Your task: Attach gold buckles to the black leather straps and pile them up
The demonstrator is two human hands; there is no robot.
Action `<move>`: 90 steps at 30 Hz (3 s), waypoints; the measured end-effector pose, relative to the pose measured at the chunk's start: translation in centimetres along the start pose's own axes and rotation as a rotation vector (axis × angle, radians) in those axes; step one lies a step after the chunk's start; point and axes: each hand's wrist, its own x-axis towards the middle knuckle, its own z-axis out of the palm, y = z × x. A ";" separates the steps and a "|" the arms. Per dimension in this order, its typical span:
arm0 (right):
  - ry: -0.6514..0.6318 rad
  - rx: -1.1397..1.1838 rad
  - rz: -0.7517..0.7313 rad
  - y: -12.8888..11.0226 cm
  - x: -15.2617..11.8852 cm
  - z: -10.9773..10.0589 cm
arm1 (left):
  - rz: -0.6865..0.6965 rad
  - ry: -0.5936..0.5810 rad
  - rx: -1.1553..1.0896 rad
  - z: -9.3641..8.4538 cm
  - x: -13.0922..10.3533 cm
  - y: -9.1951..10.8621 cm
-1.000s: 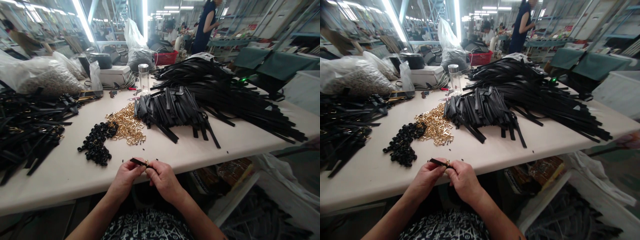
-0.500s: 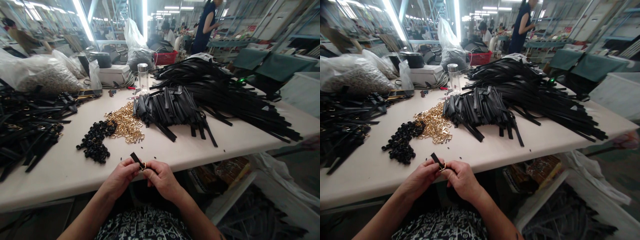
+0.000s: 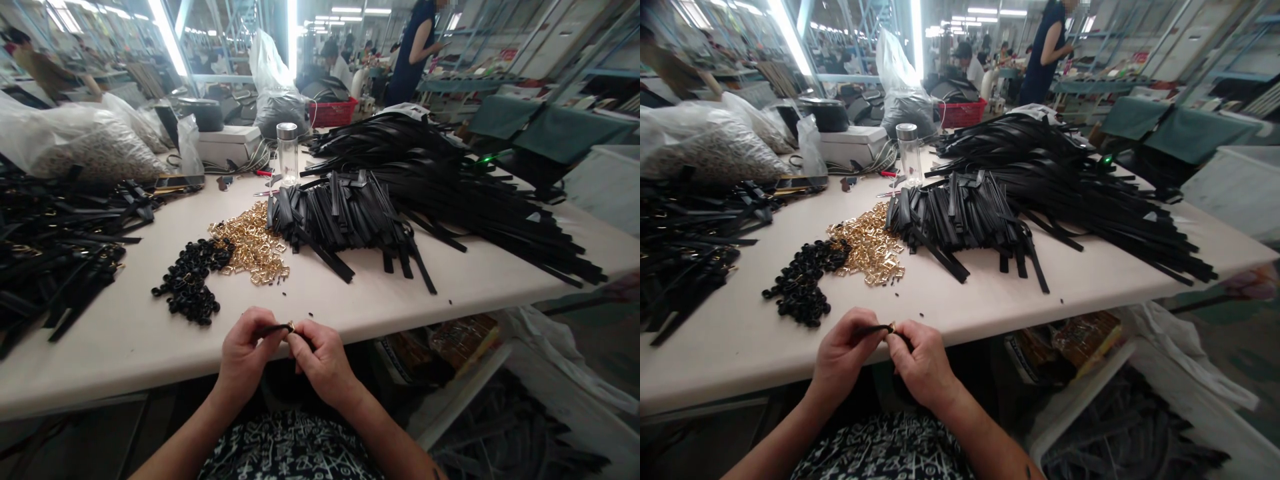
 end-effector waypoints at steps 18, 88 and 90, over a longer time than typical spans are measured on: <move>-0.280 -0.381 -0.119 -0.9 1.1 -2.3 | -0.367 -0.548 -0.012 -3.1 1.9 1.3; 0.051 0.000 -0.018 2.7 2.8 0.4 | 0.027 -0.169 1.265 -10.8 6.3 0.2; 0.037 -0.005 -0.009 2.6 2.9 0.4 | 0.045 -0.129 1.133 -10.5 6.2 0.3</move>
